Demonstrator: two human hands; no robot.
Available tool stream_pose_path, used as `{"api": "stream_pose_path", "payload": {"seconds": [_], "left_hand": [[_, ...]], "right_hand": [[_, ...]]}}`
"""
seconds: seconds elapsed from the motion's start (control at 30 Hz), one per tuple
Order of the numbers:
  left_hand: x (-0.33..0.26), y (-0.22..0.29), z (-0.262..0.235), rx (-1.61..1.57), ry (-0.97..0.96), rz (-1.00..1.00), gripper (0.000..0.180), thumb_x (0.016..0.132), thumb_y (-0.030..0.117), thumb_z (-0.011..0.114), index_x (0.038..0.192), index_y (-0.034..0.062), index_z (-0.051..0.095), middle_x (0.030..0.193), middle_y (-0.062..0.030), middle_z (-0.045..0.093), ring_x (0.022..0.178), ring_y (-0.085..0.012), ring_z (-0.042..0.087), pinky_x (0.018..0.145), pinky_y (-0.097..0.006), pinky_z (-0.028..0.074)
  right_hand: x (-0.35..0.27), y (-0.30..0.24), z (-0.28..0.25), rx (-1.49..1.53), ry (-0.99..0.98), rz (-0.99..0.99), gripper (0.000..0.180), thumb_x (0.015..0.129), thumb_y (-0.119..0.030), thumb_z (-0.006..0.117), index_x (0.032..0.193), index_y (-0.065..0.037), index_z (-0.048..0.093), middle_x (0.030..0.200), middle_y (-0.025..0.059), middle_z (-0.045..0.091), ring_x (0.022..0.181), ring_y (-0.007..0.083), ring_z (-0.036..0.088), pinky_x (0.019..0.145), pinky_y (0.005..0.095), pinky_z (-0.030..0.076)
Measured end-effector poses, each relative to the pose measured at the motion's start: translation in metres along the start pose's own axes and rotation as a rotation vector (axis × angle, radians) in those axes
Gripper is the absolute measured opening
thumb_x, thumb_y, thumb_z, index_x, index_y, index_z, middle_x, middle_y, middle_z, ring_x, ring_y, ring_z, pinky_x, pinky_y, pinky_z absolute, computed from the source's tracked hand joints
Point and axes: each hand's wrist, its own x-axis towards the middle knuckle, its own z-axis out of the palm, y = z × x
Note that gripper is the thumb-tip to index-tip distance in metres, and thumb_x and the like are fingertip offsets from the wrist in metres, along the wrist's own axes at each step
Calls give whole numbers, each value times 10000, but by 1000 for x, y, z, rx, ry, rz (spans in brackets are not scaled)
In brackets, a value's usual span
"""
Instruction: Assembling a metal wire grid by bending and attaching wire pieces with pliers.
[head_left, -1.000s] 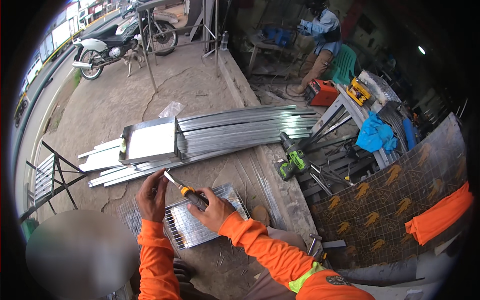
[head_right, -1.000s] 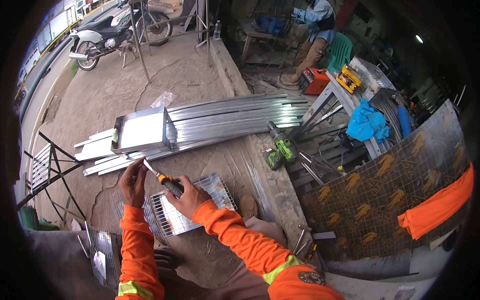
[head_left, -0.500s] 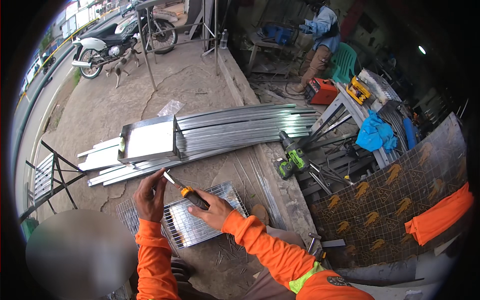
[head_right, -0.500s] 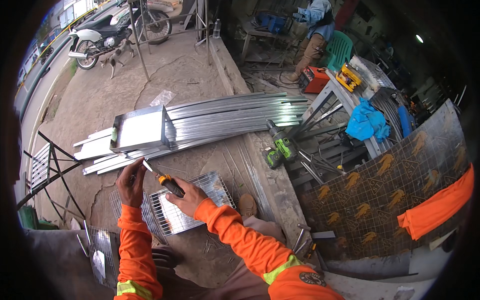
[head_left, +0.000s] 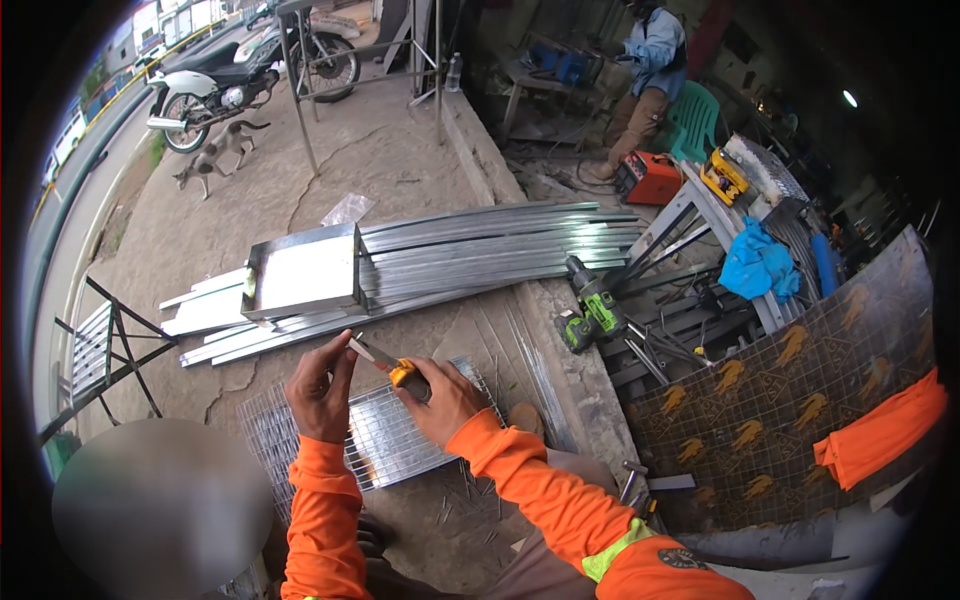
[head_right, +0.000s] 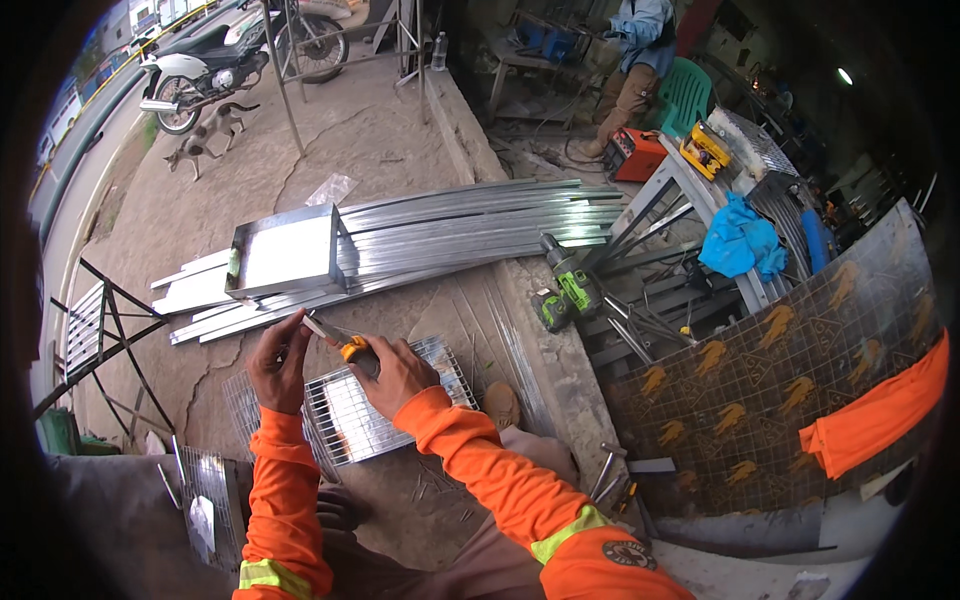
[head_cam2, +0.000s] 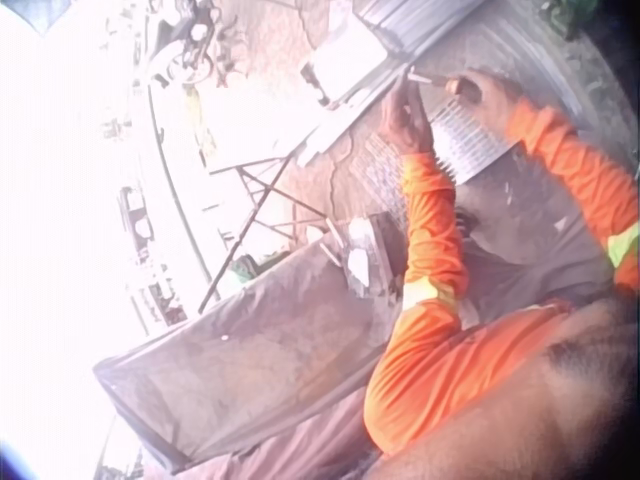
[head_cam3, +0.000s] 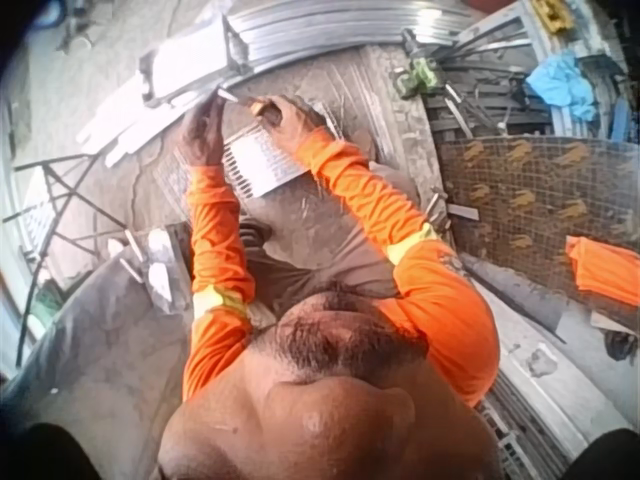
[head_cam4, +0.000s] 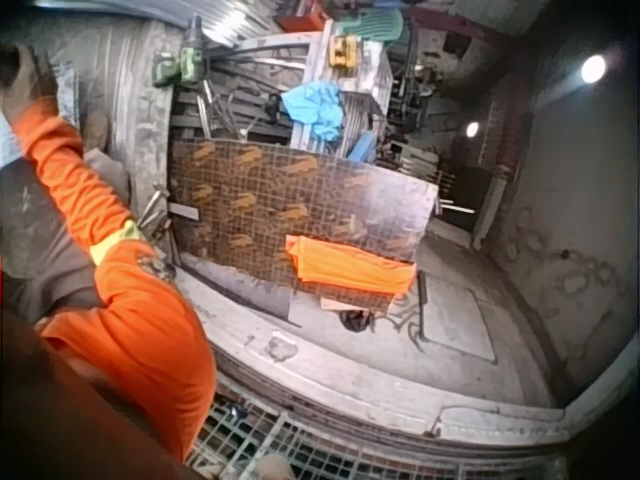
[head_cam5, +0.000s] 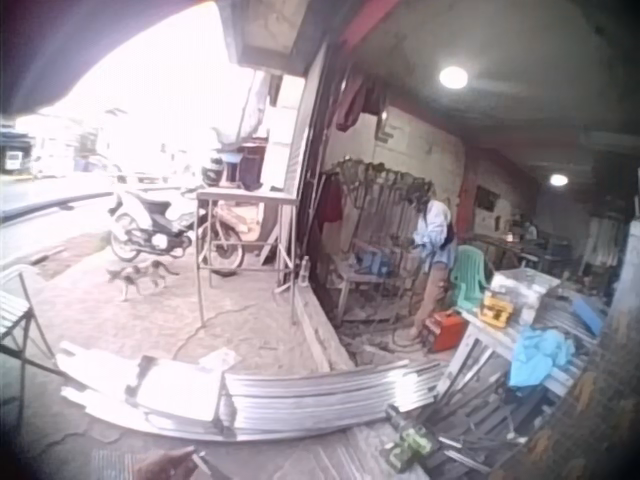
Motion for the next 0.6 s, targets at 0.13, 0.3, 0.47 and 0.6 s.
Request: {"api": "stream_pose_path", "payload": {"seconds": [0.13,0.3,0.47,0.6], "left_hand": [[-4,1,0,-44,-1,-14,263,909,97,753,1172,103,759,857,-42,720,715,-104,624,626,-254,460],[-4,6,3,-7,-2,9,262,914,109,752,1176,110,759,858,-42,724,731,-110,643,641,-257,482],[-2,4,1,-28,-18,-18,250,922,121,746,1171,107,760,890,-57,739,754,-125,663,695,-268,521],[-3,1,-1,-42,-35,-7,256,926,122,741,1181,104,753,907,-67,744,786,-121,673,715,-267,529]], "right_hand": [[2,-1,-2,-40,-40,55,451,912,-313,714,1291,-115,572,1122,200,652,1036,414,658,857,478,540],[6,9,5,105,-36,0,437,926,-300,715,1260,-47,588,1083,205,647,1006,412,660,859,454,532],[5,3,2,-41,-13,-26,419,933,-302,711,1230,-34,586,1076,209,646,989,418,659,850,464,529],[4,1,5,-15,13,-12,406,927,-283,713,1228,-43,585,1075,208,644,977,427,656,846,469,529]]}}
